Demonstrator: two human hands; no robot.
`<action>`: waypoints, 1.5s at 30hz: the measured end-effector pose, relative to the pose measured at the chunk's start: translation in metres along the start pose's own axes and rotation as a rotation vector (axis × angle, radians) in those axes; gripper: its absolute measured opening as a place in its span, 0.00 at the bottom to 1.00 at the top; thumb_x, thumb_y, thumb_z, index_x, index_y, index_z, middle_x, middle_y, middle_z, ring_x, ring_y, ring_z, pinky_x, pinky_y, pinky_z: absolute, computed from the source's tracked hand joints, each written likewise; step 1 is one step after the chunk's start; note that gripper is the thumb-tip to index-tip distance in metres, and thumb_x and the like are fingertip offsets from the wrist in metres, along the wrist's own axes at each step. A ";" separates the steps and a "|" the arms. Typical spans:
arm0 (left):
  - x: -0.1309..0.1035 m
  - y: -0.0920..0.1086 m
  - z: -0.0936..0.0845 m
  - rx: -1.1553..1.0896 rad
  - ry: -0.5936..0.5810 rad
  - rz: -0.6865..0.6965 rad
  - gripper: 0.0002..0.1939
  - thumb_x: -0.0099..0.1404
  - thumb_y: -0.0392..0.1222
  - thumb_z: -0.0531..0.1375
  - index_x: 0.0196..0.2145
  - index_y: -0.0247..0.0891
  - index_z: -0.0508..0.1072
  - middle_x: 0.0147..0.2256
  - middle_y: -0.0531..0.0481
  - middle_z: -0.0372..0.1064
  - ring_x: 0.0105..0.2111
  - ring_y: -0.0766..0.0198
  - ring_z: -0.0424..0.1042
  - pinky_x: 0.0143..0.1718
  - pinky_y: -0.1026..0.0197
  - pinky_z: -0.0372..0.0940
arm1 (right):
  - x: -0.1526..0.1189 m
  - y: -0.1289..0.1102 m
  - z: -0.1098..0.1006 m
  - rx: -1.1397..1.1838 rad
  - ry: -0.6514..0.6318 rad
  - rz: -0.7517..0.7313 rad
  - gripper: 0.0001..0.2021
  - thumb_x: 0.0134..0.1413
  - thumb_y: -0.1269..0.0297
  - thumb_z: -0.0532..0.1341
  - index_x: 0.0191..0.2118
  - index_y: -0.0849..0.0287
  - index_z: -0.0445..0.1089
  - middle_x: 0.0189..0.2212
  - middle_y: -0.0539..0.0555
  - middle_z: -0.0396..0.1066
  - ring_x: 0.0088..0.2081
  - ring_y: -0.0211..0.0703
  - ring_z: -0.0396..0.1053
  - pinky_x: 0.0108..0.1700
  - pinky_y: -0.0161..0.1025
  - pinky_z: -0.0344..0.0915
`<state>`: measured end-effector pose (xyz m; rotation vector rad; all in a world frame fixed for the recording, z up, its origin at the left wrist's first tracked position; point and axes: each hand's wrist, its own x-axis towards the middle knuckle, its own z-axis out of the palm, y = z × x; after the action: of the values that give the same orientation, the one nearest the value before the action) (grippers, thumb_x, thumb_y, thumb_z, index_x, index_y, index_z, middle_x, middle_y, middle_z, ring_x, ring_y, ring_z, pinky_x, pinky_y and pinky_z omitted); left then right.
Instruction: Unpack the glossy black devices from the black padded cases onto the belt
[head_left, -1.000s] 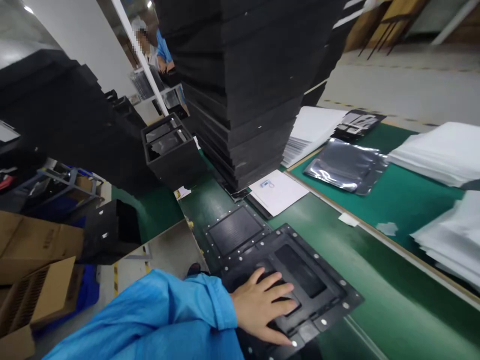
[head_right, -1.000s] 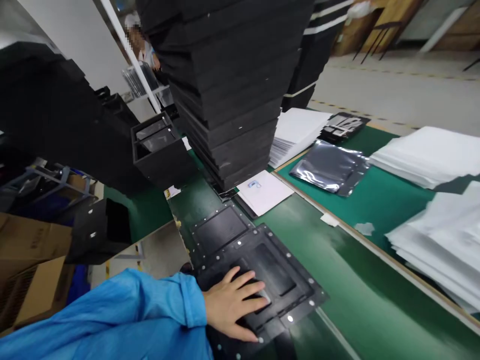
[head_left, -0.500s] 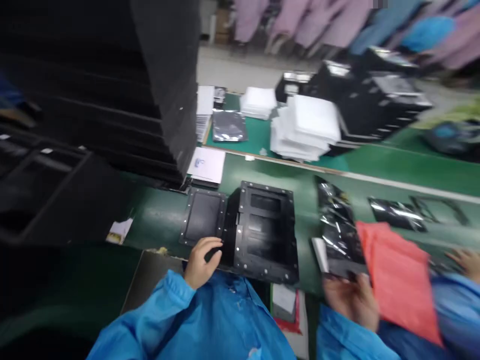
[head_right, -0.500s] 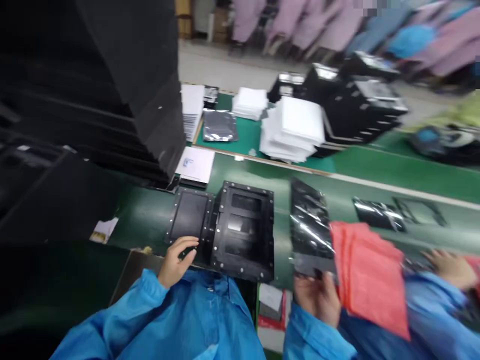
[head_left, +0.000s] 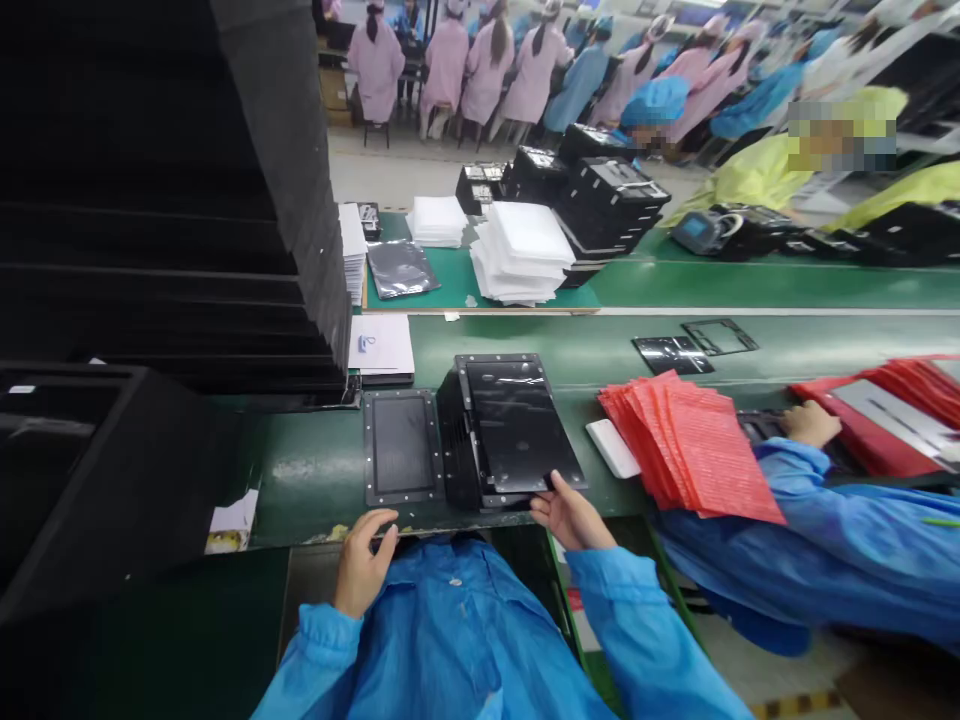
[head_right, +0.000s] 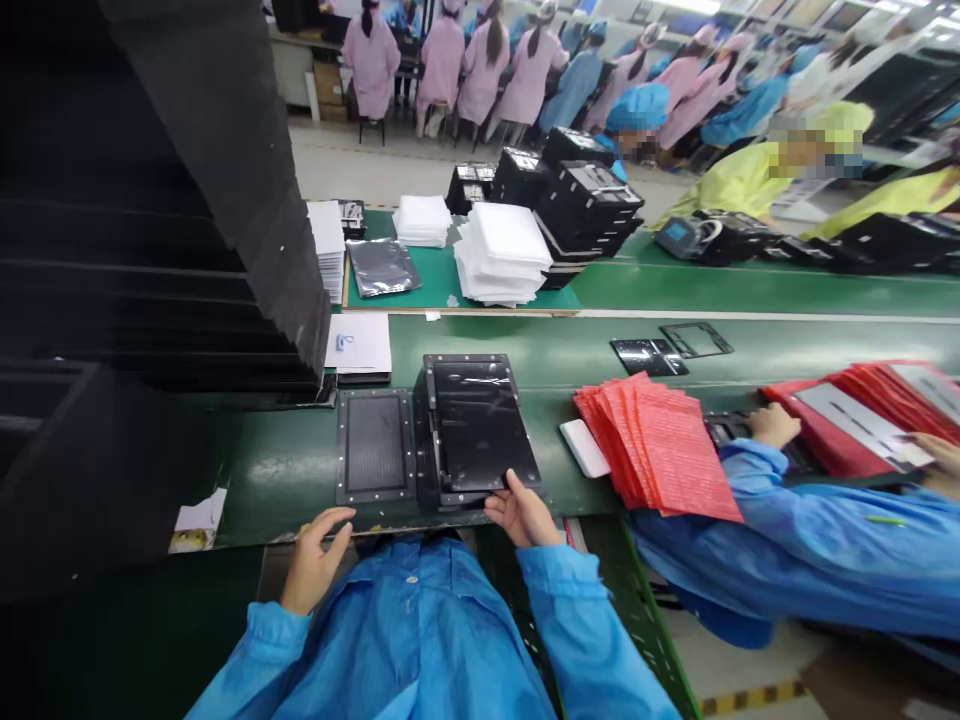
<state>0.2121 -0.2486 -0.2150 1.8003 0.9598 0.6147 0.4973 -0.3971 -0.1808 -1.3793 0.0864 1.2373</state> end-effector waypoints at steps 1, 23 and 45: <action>-0.002 -0.001 0.000 -0.001 -0.006 -0.003 0.15 0.63 0.46 0.54 0.36 0.38 0.78 0.40 0.43 0.76 0.42 0.55 0.75 0.44 0.53 0.71 | -0.001 -0.008 -0.008 -0.117 -0.027 0.100 0.19 0.52 0.47 0.62 0.26 0.60 0.70 0.20 0.55 0.73 0.21 0.38 0.71 0.22 0.30 0.68; 0.046 0.053 0.153 -0.184 -0.090 -0.338 0.41 0.63 0.48 0.57 0.67 0.40 0.42 0.66 0.44 0.47 0.66 0.55 0.49 0.65 0.52 0.48 | 0.044 0.019 -0.086 -0.183 0.091 -0.463 0.35 0.42 0.49 0.67 0.58 0.51 0.62 0.59 0.55 0.61 0.62 0.55 0.55 0.65 0.52 0.49; 0.127 0.134 0.155 0.474 -0.237 0.048 0.28 0.54 0.43 0.68 0.53 0.37 0.70 0.60 0.39 0.60 0.63 0.45 0.54 0.65 0.43 0.43 | 0.190 -0.141 -0.027 -0.638 -0.011 -0.539 0.28 0.34 0.46 0.62 0.40 0.60 0.69 0.38 0.61 0.70 0.39 0.52 0.67 0.43 0.47 0.64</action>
<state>0.4455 -0.2531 -0.1559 2.2595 0.9533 0.1981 0.6908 -0.2650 -0.2223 -1.7787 -0.7008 0.8337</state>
